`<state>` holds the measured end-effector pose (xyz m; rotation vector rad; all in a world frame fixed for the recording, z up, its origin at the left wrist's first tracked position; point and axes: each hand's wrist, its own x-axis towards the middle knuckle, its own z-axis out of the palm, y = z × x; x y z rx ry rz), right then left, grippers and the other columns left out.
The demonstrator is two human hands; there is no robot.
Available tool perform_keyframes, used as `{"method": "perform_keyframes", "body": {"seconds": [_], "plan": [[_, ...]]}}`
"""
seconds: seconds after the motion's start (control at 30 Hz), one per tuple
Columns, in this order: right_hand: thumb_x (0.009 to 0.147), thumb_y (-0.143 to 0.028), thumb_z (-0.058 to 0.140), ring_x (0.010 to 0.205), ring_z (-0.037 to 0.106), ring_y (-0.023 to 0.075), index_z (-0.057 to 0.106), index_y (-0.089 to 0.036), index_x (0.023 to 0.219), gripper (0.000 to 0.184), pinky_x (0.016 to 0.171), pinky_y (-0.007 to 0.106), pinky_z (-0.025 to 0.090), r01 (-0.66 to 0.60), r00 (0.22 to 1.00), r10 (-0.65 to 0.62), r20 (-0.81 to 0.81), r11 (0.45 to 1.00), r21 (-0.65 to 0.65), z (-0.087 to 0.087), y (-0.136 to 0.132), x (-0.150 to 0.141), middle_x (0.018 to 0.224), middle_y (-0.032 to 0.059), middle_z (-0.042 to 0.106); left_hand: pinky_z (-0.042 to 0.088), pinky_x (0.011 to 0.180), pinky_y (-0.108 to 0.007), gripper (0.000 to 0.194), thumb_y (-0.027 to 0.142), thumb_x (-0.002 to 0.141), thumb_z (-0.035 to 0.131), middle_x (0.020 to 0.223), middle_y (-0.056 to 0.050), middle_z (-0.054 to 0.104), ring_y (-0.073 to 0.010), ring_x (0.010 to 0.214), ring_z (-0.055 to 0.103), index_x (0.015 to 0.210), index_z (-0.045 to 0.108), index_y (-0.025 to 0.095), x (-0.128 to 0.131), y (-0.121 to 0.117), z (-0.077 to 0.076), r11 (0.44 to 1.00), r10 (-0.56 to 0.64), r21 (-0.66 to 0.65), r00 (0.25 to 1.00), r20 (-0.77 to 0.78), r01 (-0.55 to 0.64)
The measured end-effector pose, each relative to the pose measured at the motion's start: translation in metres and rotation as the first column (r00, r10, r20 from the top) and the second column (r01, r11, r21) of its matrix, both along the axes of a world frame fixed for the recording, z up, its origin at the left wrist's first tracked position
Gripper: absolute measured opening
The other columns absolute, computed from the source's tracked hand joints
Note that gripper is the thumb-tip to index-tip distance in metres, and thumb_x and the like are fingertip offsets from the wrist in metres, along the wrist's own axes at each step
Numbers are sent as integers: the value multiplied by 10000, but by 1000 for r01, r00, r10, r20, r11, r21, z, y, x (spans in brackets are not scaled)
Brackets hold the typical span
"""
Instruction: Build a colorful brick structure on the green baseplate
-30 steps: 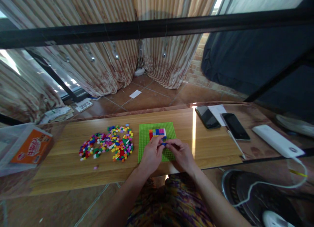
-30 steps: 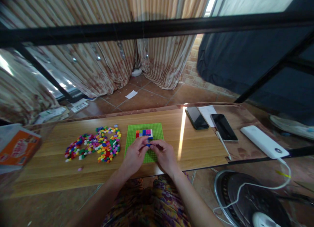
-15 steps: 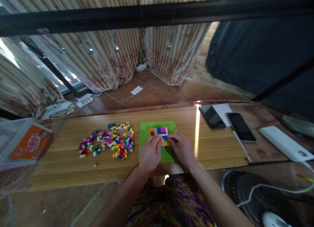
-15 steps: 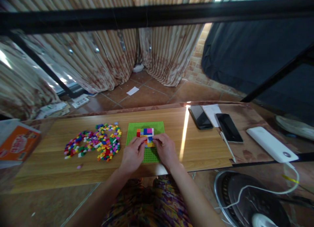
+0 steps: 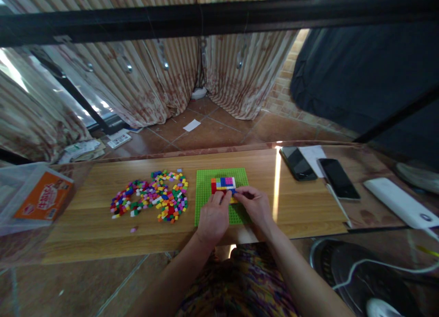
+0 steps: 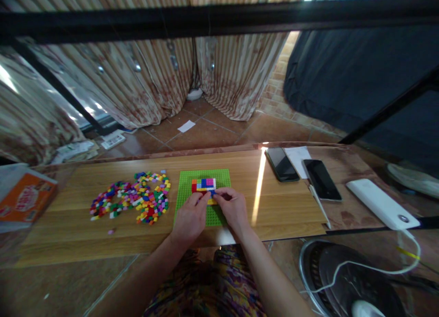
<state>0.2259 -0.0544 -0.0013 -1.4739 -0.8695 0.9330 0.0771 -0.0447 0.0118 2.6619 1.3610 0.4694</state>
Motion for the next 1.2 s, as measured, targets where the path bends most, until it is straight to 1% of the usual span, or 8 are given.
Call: {"method": "perform_keyframes", "body": {"seconds": [0.27, 0.6, 0.77, 0.87, 0.97, 1.03, 1.1, 1.2], "plan": [[631, -449, 759, 688, 637, 179, 743, -162, 783, 325, 667, 308, 503, 36, 999, -34, 41, 999, -41, 3, 2, 2, 748, 61, 732, 535, 782, -288, 410, 164, 921, 437, 1050, -79, 589, -197, 949, 587, 1328, 486, 170, 3, -3, 4, 1000, 5, -6, 998, -66, -5], [537, -458, 797, 564, 581, 149, 755, -149, 740, 372, 531, 266, 459, 57, 998, -55, 23, 990, -131, 5, 4, 4, 656, 62, 708, 535, 653, -289, 401, 197, 938, 392, 1035, -97, 575, -211, 904, 583, 1329, 448, 127, 8, -8, 2, 1000, 22, -1, 992, -126, -22], [564, -489, 787, 639, 630, 179, 764, -163, 790, 398, 570, 271, 488, 43, 993, -26, 111, 987, -154, -1, 0, 10, 715, 69, 731, 550, 666, -318, 401, 171, 916, 392, 1055, -105, 576, -228, 923, 582, 1309, 448, 118, 9, -12, 6, 999, 5, -49, 998, -56, -8], [573, -511, 790, 679, 653, 194, 763, -167, 844, 440, 588, 275, 509, -10, 996, 25, 83, 986, -167, -7, -4, 17, 761, 71, 741, 556, 745, -337, 454, 179, 876, 464, 1103, -106, 582, -230, 940, 585, 1326, 435, 137, 2, -14, 10, 996, 8, -85, 999, 50, -4], [619, -532, 769, 683, 657, 185, 754, -163, 881, 453, 604, 274, 528, -12, 1000, 12, -5, 990, -140, -12, -8, 22, 768, 66, 736, 533, 861, -349, 440, 196, 877, 482, 1147, -103, 586, -225, 1010, 577, 1314, 450, 163, -23, -9, 14, 996, 78, -59, 974, 212, -67], [616, -535, 772, 685, 657, 178, 751, -161, 876, 456, 616, 271, 536, 31, 999, -36, -38, 991, -130, -14, -9, 22, 769, 64, 733, 507, 909, -349, 335, 188, 900, 449, 1109, -92, 605, -214, 1035, 574, 1226, 520, 181, -56, 1, 17, 979, 201, -34, 934, 296, -200], [599, -539, 779, 693, 662, 186, 752, -158, 875, 471, 615, 274, 538, 54, 998, -56, -5, 988, -146, -15, -9, 22, 774, 69, 734, 492, 918, -349, 283, 177, 903, 443, 1088, -94, 617, -211, 1025, 582, 1158, 566, 179, -97, 16, 19, 905, 408, -20, 851, 331, -426], [621, -559, 756, 732, 672, 206, 754, -151, 911, 500, 616, 275, 531, 61, 994, -43, 103, 983, -173, -18, -9, 22, 793, 81, 738, 470, 930, -362, 269, 166, 881, 461, 1065, -105, 635, -233, 1037, 590, 1105, 610, 171, -161, 43, 22, 742, 644, 2, 714, 275, -670]]}}
